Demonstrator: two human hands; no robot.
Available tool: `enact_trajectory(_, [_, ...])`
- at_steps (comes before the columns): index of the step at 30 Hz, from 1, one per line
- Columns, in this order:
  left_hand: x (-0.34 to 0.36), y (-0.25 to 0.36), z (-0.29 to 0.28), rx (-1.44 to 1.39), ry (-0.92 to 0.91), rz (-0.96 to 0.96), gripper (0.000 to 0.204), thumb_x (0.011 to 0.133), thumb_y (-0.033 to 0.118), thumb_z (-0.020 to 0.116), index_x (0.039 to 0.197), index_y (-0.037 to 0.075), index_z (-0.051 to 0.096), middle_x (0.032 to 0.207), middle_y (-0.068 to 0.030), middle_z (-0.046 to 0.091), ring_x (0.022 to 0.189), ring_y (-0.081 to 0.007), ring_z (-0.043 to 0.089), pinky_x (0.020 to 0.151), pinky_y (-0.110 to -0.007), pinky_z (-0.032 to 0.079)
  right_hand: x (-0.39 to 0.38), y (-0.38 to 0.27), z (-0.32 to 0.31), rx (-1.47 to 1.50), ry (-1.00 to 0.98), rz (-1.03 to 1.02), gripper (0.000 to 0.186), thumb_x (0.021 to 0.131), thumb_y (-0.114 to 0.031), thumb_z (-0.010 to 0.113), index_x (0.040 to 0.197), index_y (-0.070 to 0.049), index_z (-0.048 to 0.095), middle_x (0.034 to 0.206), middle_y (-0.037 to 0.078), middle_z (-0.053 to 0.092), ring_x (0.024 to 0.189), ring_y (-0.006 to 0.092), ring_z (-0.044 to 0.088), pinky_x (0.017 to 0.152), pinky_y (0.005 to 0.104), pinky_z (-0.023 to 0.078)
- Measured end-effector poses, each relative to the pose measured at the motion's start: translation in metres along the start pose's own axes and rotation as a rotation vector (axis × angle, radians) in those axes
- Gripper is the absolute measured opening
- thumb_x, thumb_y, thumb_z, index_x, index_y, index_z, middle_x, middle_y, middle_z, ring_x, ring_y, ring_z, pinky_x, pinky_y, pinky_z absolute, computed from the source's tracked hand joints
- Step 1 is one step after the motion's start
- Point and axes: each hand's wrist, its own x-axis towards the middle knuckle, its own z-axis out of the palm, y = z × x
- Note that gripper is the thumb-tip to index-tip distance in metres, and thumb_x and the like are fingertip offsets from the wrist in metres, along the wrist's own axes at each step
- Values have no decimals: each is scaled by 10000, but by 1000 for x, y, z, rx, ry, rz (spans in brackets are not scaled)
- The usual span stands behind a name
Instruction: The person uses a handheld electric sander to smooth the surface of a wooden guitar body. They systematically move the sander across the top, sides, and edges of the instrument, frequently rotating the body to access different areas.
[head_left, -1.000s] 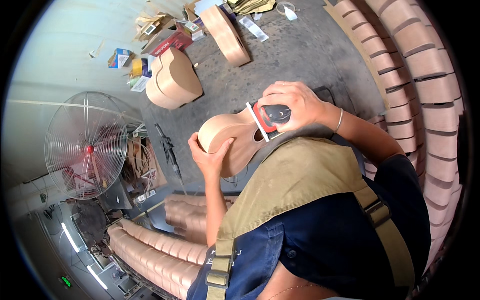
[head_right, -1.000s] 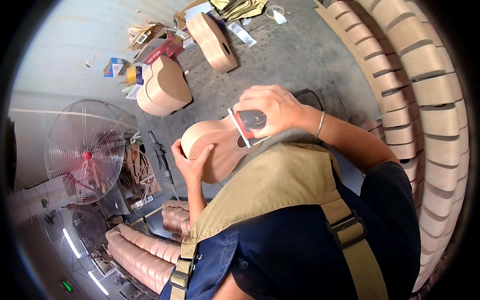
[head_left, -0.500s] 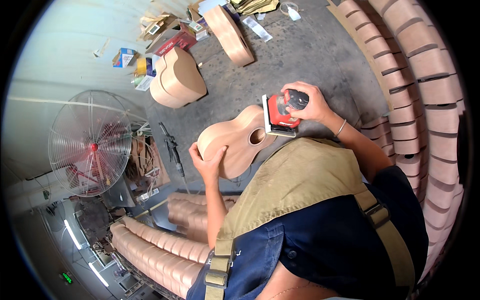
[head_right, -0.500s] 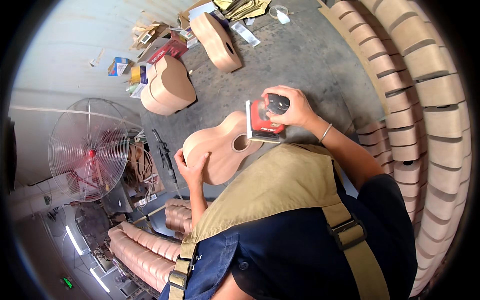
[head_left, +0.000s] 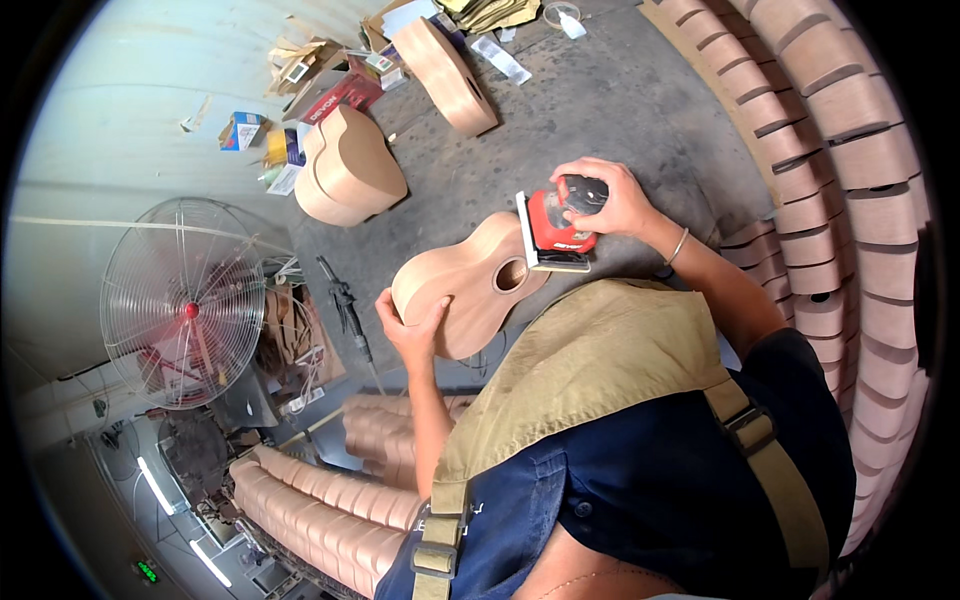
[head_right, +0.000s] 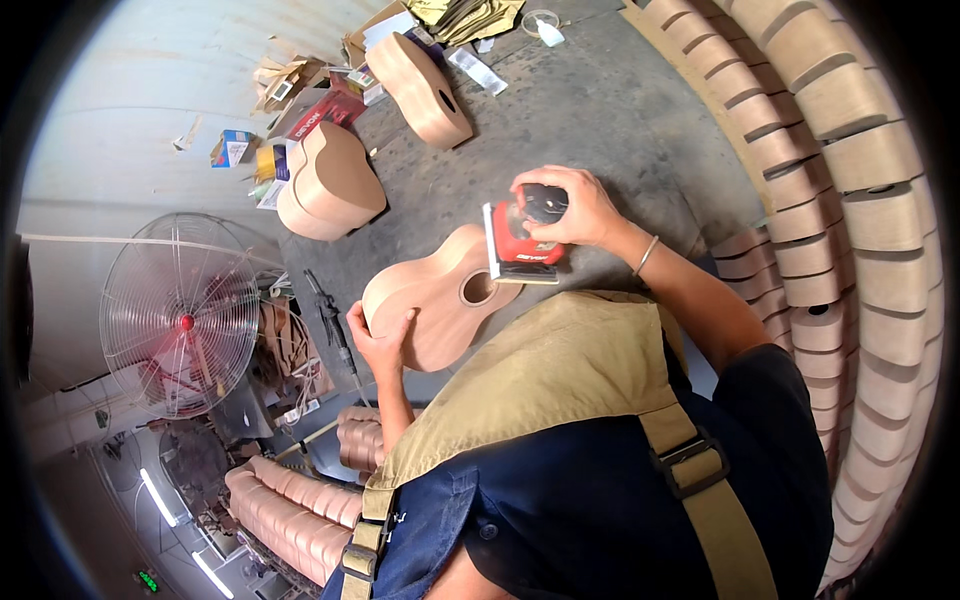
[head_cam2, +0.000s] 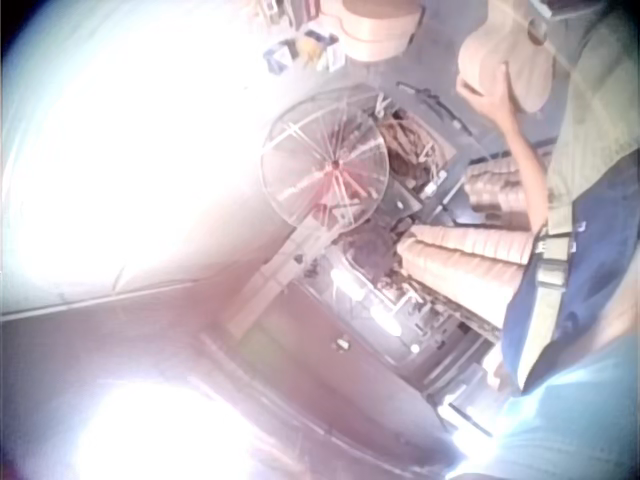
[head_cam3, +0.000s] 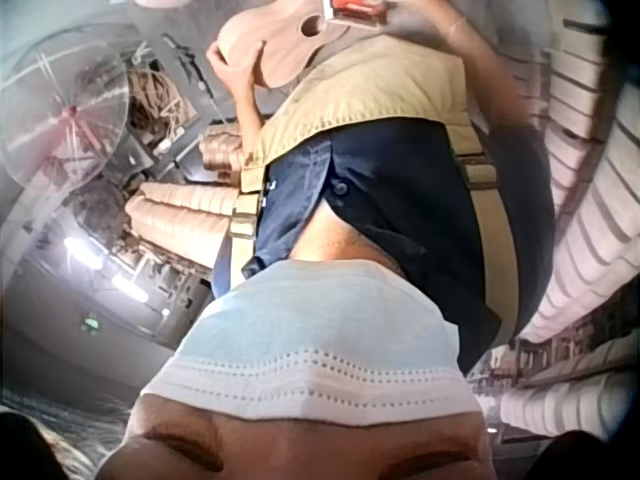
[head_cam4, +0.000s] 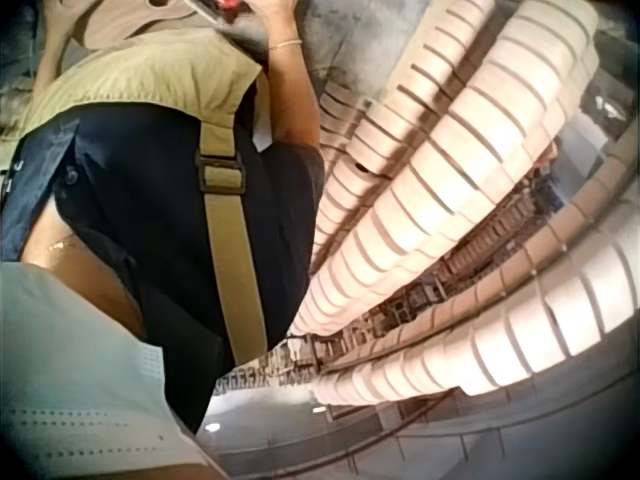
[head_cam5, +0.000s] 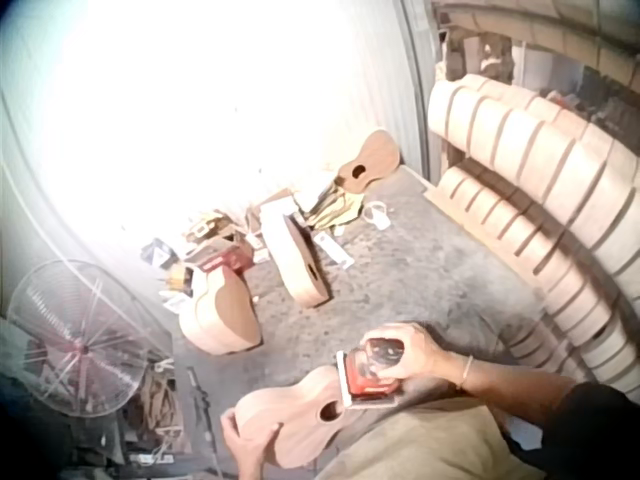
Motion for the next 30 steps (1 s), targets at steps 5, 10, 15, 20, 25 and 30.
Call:
enact_trajectory(5, [16,33,10,75,-55,20,927,648,327,1097,1354,6,589,1259,-129,682,1148,-259,662,1020,-407,543,29,-41,-4,-174,-149,-337,565,653,-162,892,1202,-115,766,1060,51,767,955,300,745,836,404,612])
enact_trajectory(10, [27,50,17,134,-79,24,938,643,346,1100,1351,2,590,1229,-140,697,1120,-269,675,1005,-408,556,31,-66,5,-337,-244,-514,554,689,-319,925,1191,-144,768,1104,64,736,959,292,713,765,420,603])
enact_trajectory(15, [22,31,10,81,-57,-5,912,656,302,1091,1351,-15,594,1235,-113,683,1122,-230,655,1017,-375,539,27,-48,0,-274,-132,-397,483,692,-250,911,1146,-146,779,1086,65,759,982,297,738,802,421,618])
enact_trajectory(20, [16,5,4,11,-15,-46,875,675,249,1083,1350,-7,591,1242,-96,662,1145,-223,639,1041,-369,523,-1,-11,3,-142,30,-118,528,668,-92,870,1187,-102,771,1065,114,762,966,332,754,892,402,610])
enact_trajectory(25, [13,-17,-2,-15,-2,-88,890,661,260,1092,1347,2,588,1258,-107,671,1152,-235,646,1045,-378,524,-29,10,10,-68,54,58,511,690,-117,912,1180,-106,769,1025,72,777,943,303,765,892,386,606])
enact_trajectory(30, [15,-9,0,3,-13,-69,896,662,289,1093,1349,8,591,1267,-122,682,1157,-240,654,1040,-385,531,-26,4,8,-44,73,58,501,695,-110,907,1177,-97,768,1016,57,779,946,281,761,899,381,601])
